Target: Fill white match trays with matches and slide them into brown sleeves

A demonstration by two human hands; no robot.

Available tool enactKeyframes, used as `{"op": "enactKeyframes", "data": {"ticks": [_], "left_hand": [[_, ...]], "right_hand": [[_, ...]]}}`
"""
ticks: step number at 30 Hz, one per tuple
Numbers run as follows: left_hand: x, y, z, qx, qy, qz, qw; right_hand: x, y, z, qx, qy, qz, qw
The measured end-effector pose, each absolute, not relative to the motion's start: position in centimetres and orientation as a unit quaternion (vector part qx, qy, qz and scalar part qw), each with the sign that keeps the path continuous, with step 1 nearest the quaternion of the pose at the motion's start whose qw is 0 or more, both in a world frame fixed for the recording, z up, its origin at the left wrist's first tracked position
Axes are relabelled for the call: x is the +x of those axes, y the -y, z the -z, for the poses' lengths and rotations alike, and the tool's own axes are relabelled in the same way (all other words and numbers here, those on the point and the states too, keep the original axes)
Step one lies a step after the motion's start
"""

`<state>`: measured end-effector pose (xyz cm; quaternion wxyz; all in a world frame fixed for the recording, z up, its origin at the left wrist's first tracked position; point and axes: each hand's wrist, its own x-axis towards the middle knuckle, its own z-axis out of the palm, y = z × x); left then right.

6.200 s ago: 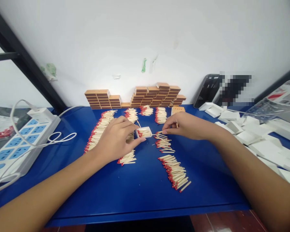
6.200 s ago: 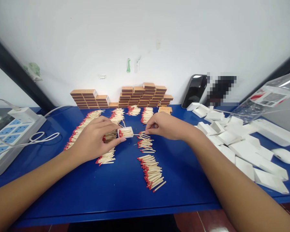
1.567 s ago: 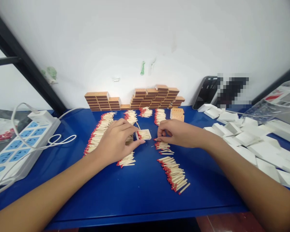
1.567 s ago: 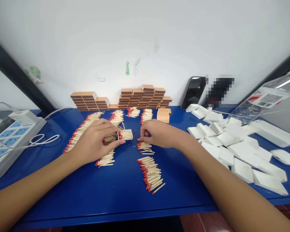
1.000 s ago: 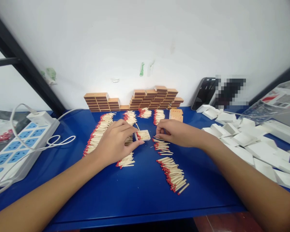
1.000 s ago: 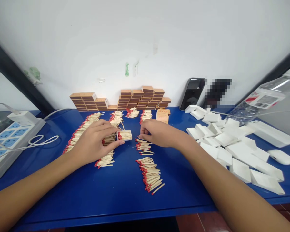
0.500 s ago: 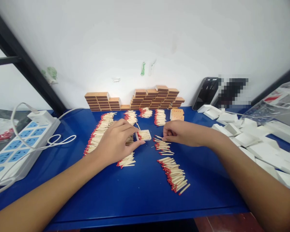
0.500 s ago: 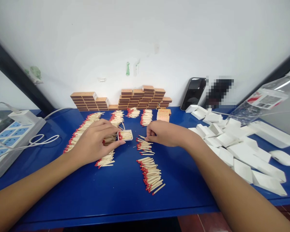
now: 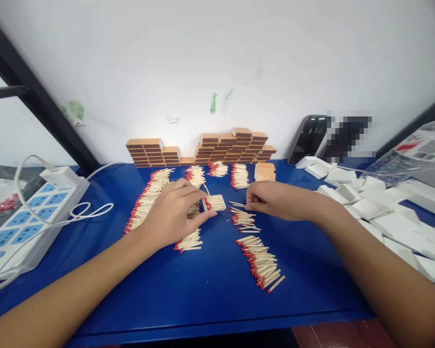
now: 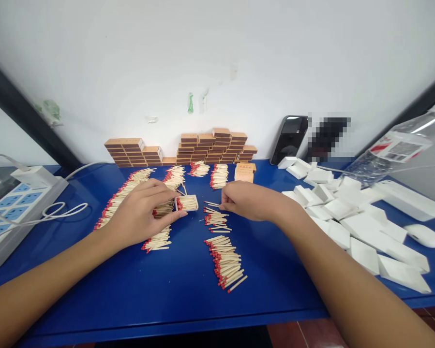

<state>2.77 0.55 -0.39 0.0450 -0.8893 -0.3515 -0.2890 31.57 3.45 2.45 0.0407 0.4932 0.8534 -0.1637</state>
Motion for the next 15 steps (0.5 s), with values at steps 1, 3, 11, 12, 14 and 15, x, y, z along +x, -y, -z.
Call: {"op": "enactKeyframes", "data": {"ticks": [1,3,11,12,14,15], "left_hand": [[2.7,-0.6,0.4,-0.89,0.351,0.288,0.045],[2.7,-0.6,0.5,-0.89,0.351,0.287,0.046],[2.8,-0.6,0.4,-0.889,0.35,0.29,0.045],[2.8,-0.6,0.4,-0.889,0.35,0.291,0.046],[2.8,-0.5,0.4,-0.889,0.349,0.293,0.047],[2.8,-0.5,0.4,-0.889,0.348,0.294,0.047]], "right_hand": [[31.6,-3.4,-2.5,0.489,-0.855,0.165,0.042],[31.8,-3.4,-2.6,0.484,-0.859,0.165,0.033],[31.5,-3.4,-3.1,0.466,-0.863,0.187,-0.053],[31.3,-3.4,-3.2,0.461,-0.863,0.195,-0.065],[31.0,-3.2,-3.3,0.45,-0.863,0.21,-0.087],[30.9,-3.2,-3.3,0.445,-0.863,0.217,-0.097]]}}
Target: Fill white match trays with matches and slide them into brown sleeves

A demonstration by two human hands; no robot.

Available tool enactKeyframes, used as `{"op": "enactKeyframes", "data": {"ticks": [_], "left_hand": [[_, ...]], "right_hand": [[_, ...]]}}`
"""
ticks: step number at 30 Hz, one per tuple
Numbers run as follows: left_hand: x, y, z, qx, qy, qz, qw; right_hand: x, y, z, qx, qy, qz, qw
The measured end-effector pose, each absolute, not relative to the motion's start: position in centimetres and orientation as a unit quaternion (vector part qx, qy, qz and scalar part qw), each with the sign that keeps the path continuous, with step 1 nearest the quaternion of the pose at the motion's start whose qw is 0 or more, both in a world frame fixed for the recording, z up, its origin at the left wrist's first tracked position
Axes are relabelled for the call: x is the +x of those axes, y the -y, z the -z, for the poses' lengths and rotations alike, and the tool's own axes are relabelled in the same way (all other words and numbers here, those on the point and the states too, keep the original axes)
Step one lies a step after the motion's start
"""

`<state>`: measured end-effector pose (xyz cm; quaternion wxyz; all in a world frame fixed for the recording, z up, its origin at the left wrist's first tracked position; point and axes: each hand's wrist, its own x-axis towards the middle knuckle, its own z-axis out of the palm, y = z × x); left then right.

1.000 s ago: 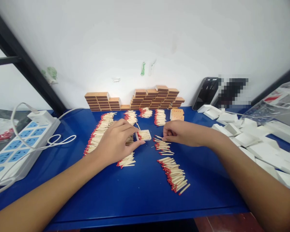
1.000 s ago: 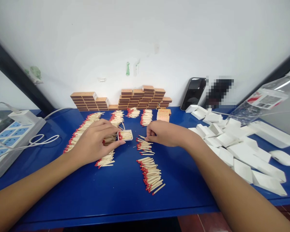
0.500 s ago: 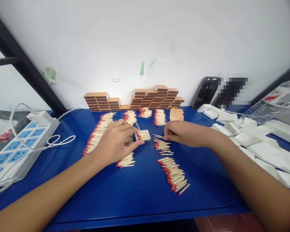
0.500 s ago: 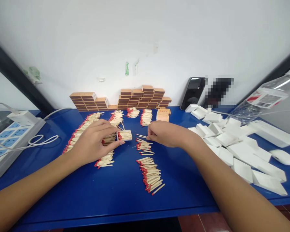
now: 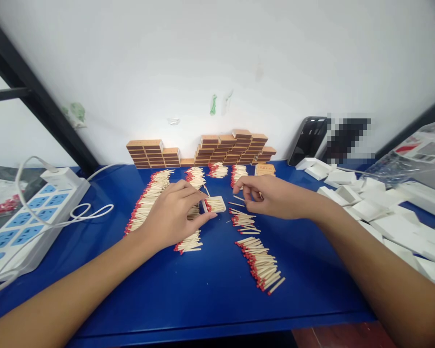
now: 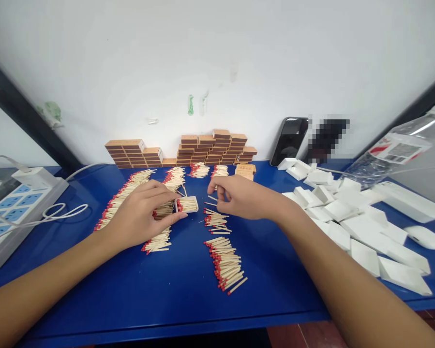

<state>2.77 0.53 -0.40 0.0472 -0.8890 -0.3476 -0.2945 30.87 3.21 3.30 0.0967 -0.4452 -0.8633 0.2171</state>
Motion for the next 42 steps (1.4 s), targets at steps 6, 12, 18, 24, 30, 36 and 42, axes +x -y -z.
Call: {"op": "enactKeyframes", "data": {"ticks": [6,12,18,24,30,36,42], "left_hand": [[2.8,-0.4,0.3,-0.89,0.348,0.292,0.045],[2.8,-0.4,0.2,-0.888,0.35,0.297,0.043],[2.9,-0.4,0.2,-0.888,0.352,0.293,0.04],[2.8,-0.4,0.3,-0.889,0.355,0.286,0.039],[2.8,-0.4,0.3,-0.889,0.357,0.285,0.04],[2.9,-0.4,0.3,-0.89,0.352,0.287,0.042],[2.9,-0.4,0.3,-0.89,0.349,0.291,0.044]], "right_hand": [[30.4,-3.3,-3.2,-0.444,0.86,-0.205,0.147],[30.8,-3.4,-3.8,-0.452,0.828,-0.268,0.193],[30.3,-3.1,-3.7,-0.465,0.813,-0.316,0.151],[30.2,-3.4,-3.0,-0.476,0.852,-0.191,0.106],[30.4,-3.6,-2.6,-0.478,0.86,-0.165,0.07],[30.4,-3.6,-2.3,-0.466,0.869,-0.146,0.077],[30.6,-4.1,-1.8,-0.452,0.876,-0.151,0.071]]}}
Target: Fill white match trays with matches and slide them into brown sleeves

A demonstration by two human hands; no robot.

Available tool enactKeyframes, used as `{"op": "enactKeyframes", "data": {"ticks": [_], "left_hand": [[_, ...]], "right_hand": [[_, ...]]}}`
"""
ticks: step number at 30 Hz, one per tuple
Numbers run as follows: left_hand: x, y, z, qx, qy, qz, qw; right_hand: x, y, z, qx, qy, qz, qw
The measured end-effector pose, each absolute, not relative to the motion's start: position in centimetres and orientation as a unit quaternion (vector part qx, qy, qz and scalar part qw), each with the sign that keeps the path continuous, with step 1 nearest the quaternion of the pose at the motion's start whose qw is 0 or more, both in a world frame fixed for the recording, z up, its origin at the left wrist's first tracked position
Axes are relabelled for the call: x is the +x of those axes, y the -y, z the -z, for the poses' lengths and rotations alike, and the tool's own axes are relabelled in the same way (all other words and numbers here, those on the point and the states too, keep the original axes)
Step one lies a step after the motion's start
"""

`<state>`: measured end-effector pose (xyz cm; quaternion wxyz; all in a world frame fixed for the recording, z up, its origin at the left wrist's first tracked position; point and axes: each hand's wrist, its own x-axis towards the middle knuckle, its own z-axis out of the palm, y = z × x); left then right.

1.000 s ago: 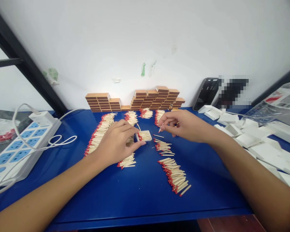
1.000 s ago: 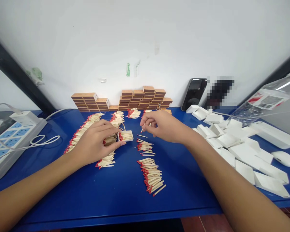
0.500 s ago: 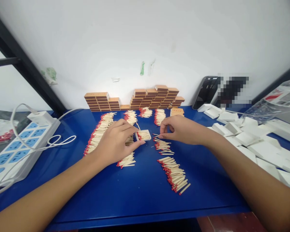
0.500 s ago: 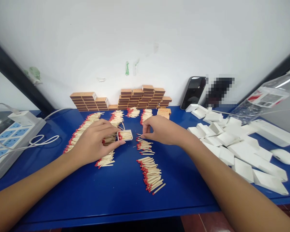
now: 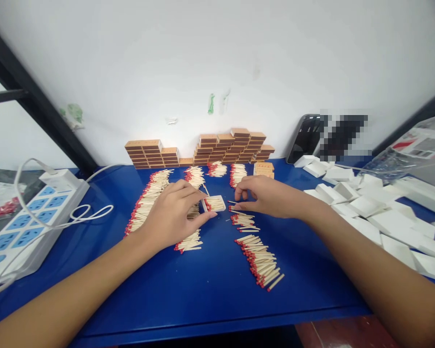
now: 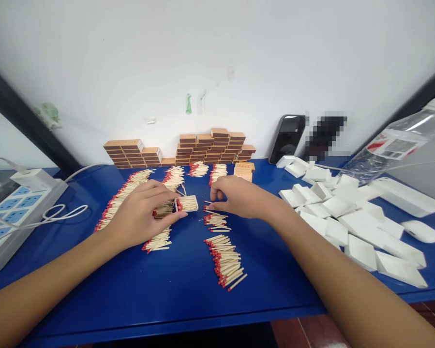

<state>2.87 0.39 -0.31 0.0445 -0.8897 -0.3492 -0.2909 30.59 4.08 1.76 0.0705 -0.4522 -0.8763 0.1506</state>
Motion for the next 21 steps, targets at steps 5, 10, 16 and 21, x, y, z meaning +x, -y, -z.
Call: {"op": "enactKeyframes", "data": {"ticks": [5,10,16,21], "left_hand": [[2.89,-0.39,0.29,-0.888,0.351,0.292,0.044],[2.84,-0.42,0.33,-0.889,0.348,0.293,0.047],[2.83,-0.47,0.3,-0.889,0.345,0.296,0.048],[2.91,-0.38,0.21,-0.89,0.347,0.291,0.046]], "right_hand": [[30.5,-4.13,-1.84,-0.444,0.88,-0.156,0.068],[30.89,-4.16,-1.65,-0.44,0.882,-0.156,0.071],[30.72,-4.14,-1.77,-0.437,0.88,-0.175,0.062],[30.03,-3.75,-2.12,-0.458,0.87,-0.178,0.042]]}}
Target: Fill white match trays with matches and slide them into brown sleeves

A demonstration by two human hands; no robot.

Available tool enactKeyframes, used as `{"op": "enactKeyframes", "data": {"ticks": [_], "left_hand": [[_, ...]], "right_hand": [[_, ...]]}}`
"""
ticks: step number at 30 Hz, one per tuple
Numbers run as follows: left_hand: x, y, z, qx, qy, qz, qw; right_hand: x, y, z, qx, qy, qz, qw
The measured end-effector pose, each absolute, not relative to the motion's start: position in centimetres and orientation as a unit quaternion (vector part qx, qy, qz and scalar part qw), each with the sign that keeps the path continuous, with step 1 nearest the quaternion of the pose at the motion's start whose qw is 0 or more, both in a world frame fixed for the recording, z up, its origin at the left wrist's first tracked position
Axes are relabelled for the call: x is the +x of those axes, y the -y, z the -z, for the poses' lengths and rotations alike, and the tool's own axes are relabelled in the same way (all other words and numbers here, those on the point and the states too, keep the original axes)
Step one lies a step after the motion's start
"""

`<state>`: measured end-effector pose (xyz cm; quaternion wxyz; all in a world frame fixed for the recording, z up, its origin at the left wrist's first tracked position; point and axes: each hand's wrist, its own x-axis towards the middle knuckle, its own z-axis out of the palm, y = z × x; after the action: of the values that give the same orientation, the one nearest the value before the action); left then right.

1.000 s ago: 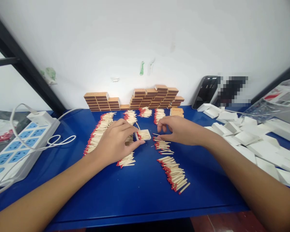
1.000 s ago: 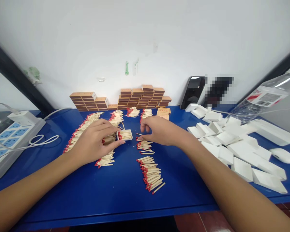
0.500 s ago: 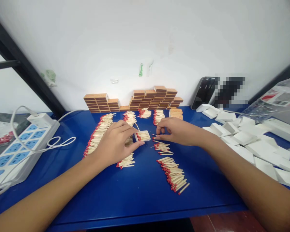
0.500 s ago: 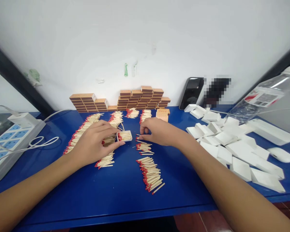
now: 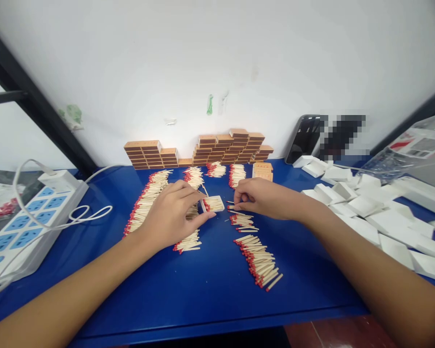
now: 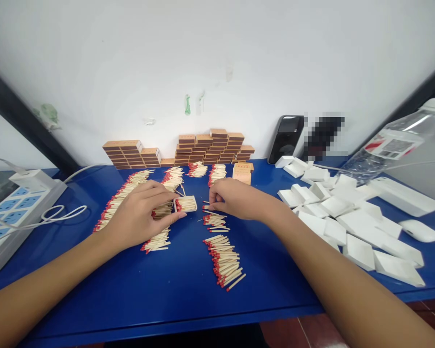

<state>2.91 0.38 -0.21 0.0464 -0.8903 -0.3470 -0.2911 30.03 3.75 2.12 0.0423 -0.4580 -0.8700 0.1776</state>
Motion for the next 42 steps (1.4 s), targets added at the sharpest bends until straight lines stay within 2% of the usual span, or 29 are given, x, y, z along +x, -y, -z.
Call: {"op": "enactKeyframes", "data": {"ticks": [7,17,22,26,28,33,42], "left_hand": [[2.9,-0.4,0.1,-0.89,0.348,0.291,0.045],[3.1,-0.1,0.4,-0.893,0.338,0.296,0.038],[3.2,0.1,0.5,-0.897,0.32,0.304,0.035],[3.1,-0.1,0.4,-0.892,0.332,0.305,0.034],[3.0,-0.3,0.3,-0.887,0.339,0.31,0.041],[2.9,-0.4,0.4,-0.88,0.355,0.312,0.051],[2.9,-0.3,0.3,-0.874,0.363,0.321,0.045]], "right_hand": [[30.3,-3.4,-2.4,-0.455,0.872,-0.174,0.056],[27.9,-1.7,-2.3,-0.401,0.873,-0.18,0.212],[26.8,-1.4,-1.3,-0.388,0.879,-0.163,0.224],[27.8,-1.8,-2.4,-0.398,0.877,-0.137,0.231],[28.8,-2.1,-3.3,-0.423,0.874,-0.116,0.209],[30.7,-2.5,-4.3,-0.457,0.873,-0.166,0.046],[30.8,-2.7,-3.7,-0.457,0.866,-0.2,-0.008]]}}
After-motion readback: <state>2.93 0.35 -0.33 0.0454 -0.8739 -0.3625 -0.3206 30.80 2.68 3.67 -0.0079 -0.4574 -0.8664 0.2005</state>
